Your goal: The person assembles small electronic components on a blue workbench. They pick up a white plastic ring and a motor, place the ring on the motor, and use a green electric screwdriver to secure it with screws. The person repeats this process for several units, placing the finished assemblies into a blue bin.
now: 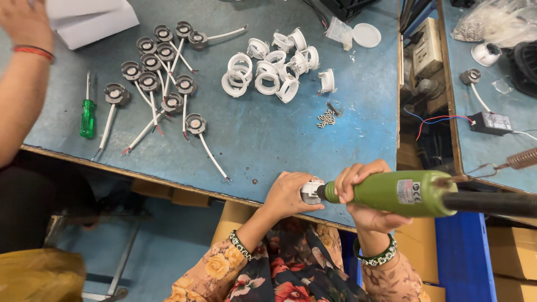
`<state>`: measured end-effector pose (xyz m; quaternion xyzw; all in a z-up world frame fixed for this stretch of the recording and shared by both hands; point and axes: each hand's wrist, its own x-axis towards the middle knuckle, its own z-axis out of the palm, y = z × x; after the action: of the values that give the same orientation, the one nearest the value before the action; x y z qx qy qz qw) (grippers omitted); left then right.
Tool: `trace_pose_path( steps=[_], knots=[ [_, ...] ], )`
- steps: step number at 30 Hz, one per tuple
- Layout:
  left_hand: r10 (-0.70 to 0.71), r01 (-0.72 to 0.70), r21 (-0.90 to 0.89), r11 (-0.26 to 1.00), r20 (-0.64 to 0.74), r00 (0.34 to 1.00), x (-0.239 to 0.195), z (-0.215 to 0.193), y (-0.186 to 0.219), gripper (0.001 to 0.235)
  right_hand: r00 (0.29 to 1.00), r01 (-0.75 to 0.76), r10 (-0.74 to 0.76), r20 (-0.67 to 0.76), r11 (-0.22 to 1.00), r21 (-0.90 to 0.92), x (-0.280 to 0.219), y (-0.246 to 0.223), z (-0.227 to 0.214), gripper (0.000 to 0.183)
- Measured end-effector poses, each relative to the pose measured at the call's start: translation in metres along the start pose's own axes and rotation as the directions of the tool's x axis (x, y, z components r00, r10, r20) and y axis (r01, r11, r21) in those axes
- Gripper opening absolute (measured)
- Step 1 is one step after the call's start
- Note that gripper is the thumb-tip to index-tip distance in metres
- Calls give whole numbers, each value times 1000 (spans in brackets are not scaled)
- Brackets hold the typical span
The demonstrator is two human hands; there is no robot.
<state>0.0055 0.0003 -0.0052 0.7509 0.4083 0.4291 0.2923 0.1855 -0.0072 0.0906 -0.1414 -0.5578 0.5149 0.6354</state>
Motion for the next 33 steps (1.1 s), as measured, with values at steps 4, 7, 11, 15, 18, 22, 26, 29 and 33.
trace_pose_path(
  steps=[4,7,11,15,18,22,26,29,33],
  knots=[
    [-9,9,10,1000,11,1000,-4,3,-3,56,999,-50,50,-11,999,19,-3,-1,0,96],
    [-15,15,14,1000,10,1000,-3,5,-7,58,997,-76,76,9,997,24,-3,1,-4,98],
    [-10,10,18,1000,-8,1000,-5,9,-15,59,994,-89,83,76,993,72,-4,10,-13,98],
    [-46,46,24,999,21,999,-3,7,-10,61,999,-36,36,24,999,33,0,20,-9,96],
    [-27,27,17,999,19,999,-3,2,-5,61,1000,14,-14,7,999,43,6,19,-4,92],
    [67,-67,-7,998,46,997,-7,-4,-5,78,998,28,-27,-49,999,22,10,-2,-7,86],
    [112,-111,69,991,-13,994,-22,-20,-6,85,960,164,-235,-152,914,-372,4,-18,-23,82],
    [108,-111,141,984,32,994,-34,-33,-5,71,880,89,-342,-330,801,-592,-22,-11,-35,64],
    [40,-43,200,979,20,999,-28,-28,3,58,871,-429,154,-467,702,-568,-70,21,-39,38]
  ],
)
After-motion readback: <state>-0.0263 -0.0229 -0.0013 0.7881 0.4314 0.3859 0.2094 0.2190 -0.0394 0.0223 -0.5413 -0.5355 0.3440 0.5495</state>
